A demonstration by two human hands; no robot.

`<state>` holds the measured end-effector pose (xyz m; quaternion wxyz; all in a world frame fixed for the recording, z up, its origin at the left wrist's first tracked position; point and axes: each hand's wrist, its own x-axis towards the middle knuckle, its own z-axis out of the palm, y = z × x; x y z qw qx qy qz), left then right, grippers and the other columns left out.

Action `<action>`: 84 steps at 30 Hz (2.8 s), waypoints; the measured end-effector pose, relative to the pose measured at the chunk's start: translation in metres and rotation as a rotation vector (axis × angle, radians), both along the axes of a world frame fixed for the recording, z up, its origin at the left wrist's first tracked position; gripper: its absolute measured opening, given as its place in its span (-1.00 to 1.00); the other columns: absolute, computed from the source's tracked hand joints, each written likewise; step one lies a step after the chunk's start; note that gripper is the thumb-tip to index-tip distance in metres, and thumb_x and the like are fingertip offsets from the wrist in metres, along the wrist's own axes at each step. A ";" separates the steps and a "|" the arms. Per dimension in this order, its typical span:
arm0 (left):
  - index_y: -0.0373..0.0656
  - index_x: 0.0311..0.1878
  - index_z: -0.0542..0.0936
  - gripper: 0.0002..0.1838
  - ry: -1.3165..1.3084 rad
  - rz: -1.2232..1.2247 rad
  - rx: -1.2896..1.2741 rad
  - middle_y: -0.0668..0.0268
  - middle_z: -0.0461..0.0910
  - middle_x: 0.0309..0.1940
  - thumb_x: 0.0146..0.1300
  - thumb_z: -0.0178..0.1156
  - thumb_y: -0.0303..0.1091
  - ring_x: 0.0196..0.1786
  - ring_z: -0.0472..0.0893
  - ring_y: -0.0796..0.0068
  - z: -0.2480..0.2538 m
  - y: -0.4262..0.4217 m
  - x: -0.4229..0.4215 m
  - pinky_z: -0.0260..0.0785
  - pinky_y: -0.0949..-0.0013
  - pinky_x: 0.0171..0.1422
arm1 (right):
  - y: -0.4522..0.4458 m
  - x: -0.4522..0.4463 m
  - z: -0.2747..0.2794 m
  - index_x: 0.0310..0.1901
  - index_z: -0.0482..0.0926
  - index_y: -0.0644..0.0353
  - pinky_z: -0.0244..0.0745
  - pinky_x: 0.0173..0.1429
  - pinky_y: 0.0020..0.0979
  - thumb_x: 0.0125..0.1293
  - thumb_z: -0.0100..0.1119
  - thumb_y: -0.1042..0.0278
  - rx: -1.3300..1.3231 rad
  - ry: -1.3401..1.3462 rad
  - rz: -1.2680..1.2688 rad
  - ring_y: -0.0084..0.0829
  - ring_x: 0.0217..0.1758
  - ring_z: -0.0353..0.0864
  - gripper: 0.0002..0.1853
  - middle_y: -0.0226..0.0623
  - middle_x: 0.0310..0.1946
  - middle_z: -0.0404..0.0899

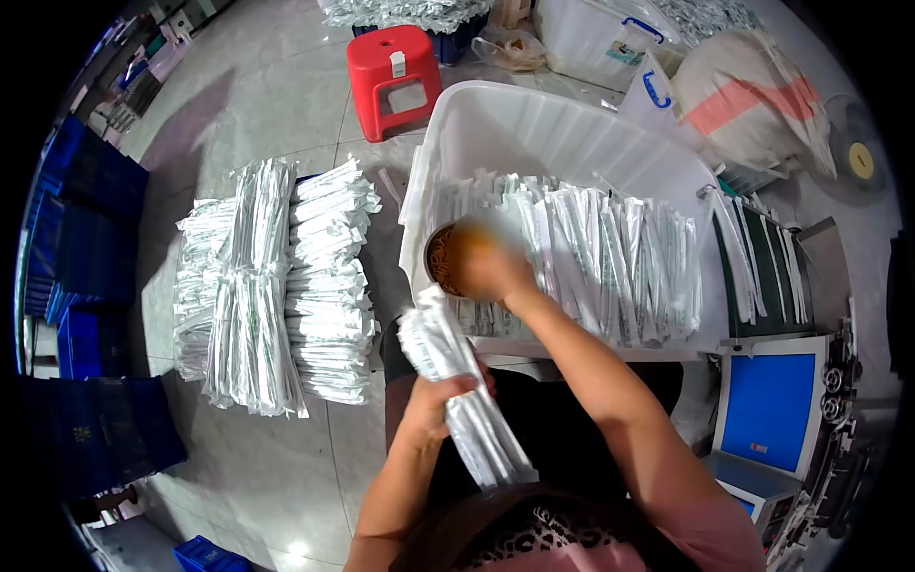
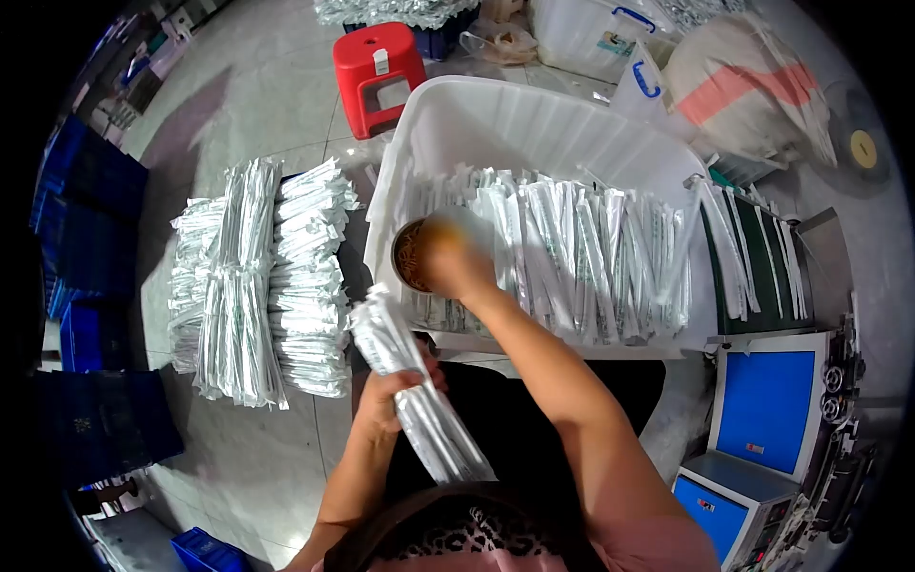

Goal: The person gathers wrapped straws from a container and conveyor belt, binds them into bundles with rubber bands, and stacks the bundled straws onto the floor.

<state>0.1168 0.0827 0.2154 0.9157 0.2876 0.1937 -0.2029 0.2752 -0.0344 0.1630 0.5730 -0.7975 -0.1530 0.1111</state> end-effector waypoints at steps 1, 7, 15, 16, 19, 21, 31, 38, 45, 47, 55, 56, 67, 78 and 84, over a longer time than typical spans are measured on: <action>-0.25 -0.12 0.34 -0.53 0.053 0.077 0.043 0.24 0.38 -0.47 -0.24 0.10 -0.52 -0.40 0.45 0.32 0.003 0.007 -0.003 0.39 0.24 -0.21 | 0.008 0.009 -0.026 -0.22 0.49 0.24 0.36 -0.08 -0.34 0.11 -0.03 0.39 -0.229 -0.179 -0.125 -0.26 -0.15 0.45 -0.79 -0.20 -0.22 0.48; -0.21 -0.14 0.36 -0.54 0.027 0.114 -0.016 0.26 0.39 -0.51 -0.26 0.10 -0.51 -0.42 0.44 0.33 0.001 0.020 -0.006 0.37 0.24 -0.22 | 0.008 0.011 -0.064 0.01 0.40 0.23 0.23 0.17 -0.36 0.14 -0.05 0.42 -0.612 -0.551 -0.008 -0.25 0.10 0.32 -0.65 -0.15 0.02 0.37; -0.25 0.00 0.31 -0.44 0.030 0.136 0.103 0.19 0.45 -0.42 -0.21 0.13 -0.55 -0.37 0.50 0.30 0.007 0.013 -0.004 0.43 0.23 -0.23 | 0.001 -0.021 0.002 -0.21 0.47 0.25 0.40 -0.21 -0.37 0.09 0.06 0.42 -0.069 0.020 -0.083 -0.25 -0.23 0.51 -0.79 -0.16 -0.28 0.52; -0.29 0.01 0.32 -0.44 0.000 0.150 0.113 0.17 0.48 -0.38 -0.19 0.15 -0.58 -0.33 0.54 0.28 0.008 0.009 -0.003 0.46 0.23 -0.23 | -0.007 -0.046 0.033 -0.28 0.48 0.26 0.43 -0.35 -0.38 0.05 0.10 0.44 -0.194 -0.305 0.053 -0.27 -0.40 0.56 -0.82 -0.19 -0.42 0.55; -0.32 -0.01 0.38 -0.50 -0.003 0.014 0.206 0.20 0.50 -0.27 -0.16 0.14 -0.61 -0.24 0.54 0.36 0.007 0.002 0.001 0.43 0.35 -0.17 | -0.023 -0.094 0.072 -0.37 0.47 0.28 0.43 -0.36 -0.32 -0.02 0.14 0.49 -0.208 -0.176 0.144 -0.18 -0.43 0.55 -0.86 -0.14 -0.49 0.51; -0.34 -0.05 0.41 -0.53 -0.045 -0.022 0.213 0.20 0.50 -0.25 -0.16 0.13 -0.61 -0.21 0.53 0.36 0.012 -0.011 0.004 0.41 0.36 -0.13 | -0.037 -0.103 0.090 -0.41 0.46 0.26 0.42 -0.38 -0.29 -0.04 0.14 0.47 -0.237 -0.267 0.087 -0.15 -0.45 0.54 -0.87 -0.17 -0.52 0.51; -0.34 -0.19 0.38 -0.53 -0.691 -0.496 -0.047 0.18 0.44 -0.51 -0.28 0.25 -0.45 -0.43 0.49 0.28 0.026 -0.078 -0.003 0.40 0.24 -0.33 | -0.123 -0.098 0.098 -0.21 0.41 0.22 0.41 -0.18 -0.26 -0.01 -0.06 0.61 -0.130 -0.524 -0.501 -0.16 -0.18 0.46 -0.74 -0.17 -0.24 0.47; -0.34 -0.17 0.38 -0.52 -0.636 -0.677 0.154 0.18 0.44 -0.49 -0.24 0.24 -0.43 -0.41 0.49 0.27 0.038 -0.114 -0.002 0.39 0.23 -0.32 | -0.125 -0.189 0.096 -0.52 0.45 0.29 0.40 -0.15 -0.48 0.12 -0.09 0.70 1.372 0.239 -0.054 -0.52 -0.31 0.50 -0.84 -0.28 -0.46 0.52; -0.34 -0.14 0.37 -0.52 -0.634 -0.776 0.182 0.17 0.44 -0.47 -0.21 0.23 -0.42 -0.39 0.49 0.26 0.039 -0.128 -0.008 0.39 0.22 -0.31 | -0.132 -0.167 0.118 0.01 0.40 0.29 0.38 -0.17 -0.34 0.17 0.06 0.54 0.231 -0.632 -0.330 -0.35 -0.22 0.53 -0.67 -0.18 -0.21 0.50; -0.34 -0.13 0.37 -0.52 -0.646 -0.799 0.170 0.17 0.45 -0.47 -0.20 0.22 -0.41 -0.39 0.49 0.26 0.038 -0.130 -0.008 0.39 0.22 -0.30 | -0.139 -0.176 0.151 0.06 0.36 0.27 0.36 -0.20 -0.33 0.15 0.09 0.51 0.248 -0.534 -0.262 -0.32 -0.28 0.51 -0.61 -0.17 -0.24 0.49; -0.34 -0.09 0.36 -0.51 -0.722 -0.896 0.073 0.17 0.45 -0.45 -0.16 0.21 -0.40 -0.37 0.49 0.24 0.038 -0.129 -0.010 0.38 0.21 -0.29 | -0.161 -0.172 0.182 -0.34 0.51 0.21 0.38 -0.29 -0.34 -0.08 0.22 0.32 0.139 -0.459 -0.020 -0.27 -0.43 0.51 -0.76 -0.19 -0.47 0.54; -0.34 -0.09 0.36 -0.51 -0.742 -0.917 0.031 0.17 0.45 -0.45 -0.16 0.21 -0.40 -0.36 0.49 0.24 0.038 -0.130 -0.008 0.38 0.21 -0.28 | -0.155 -0.168 0.170 -0.39 0.54 0.20 0.38 -0.30 -0.33 -0.13 0.23 0.31 0.158 -0.541 -0.067 -0.25 -0.44 0.53 -0.77 -0.19 -0.49 0.55; -0.23 -0.14 0.48 -0.53 -0.670 -0.706 0.322 0.29 0.53 -0.30 -0.15 0.40 -0.28 -0.24 0.48 0.49 0.011 -0.069 -0.038 0.33 0.43 -0.04 | -0.094 -0.173 0.105 0.11 0.24 0.29 0.45 -0.08 -0.34 -0.08 0.16 0.42 0.732 0.475 -0.141 -0.36 -0.18 0.50 -0.37 -0.18 -0.24 0.45; -0.38 0.03 0.29 -0.24 -0.221 0.036 1.227 0.11 0.57 -0.51 -0.26 0.37 -0.23 -0.38 0.60 0.24 0.004 0.086 0.030 0.44 0.29 -0.27 | -0.048 -0.146 0.098 0.05 0.32 0.32 0.35 0.02 -0.51 0.15 0.13 0.52 0.315 0.421 0.046 -0.49 -0.01 0.43 -0.59 -0.20 -0.03 0.42; -0.20 -0.01 0.29 -0.33 0.171 0.039 2.004 0.09 0.53 -0.34 -0.24 0.35 -0.22 -0.21 0.51 0.06 -0.073 0.241 0.176 0.36 0.15 -0.12 | -0.076 -0.135 0.086 -0.12 0.45 0.34 0.41 -0.11 -0.54 0.12 0.13 0.57 -0.014 0.499 -0.132 -0.50 -0.18 0.53 -0.74 -0.23 -0.26 0.55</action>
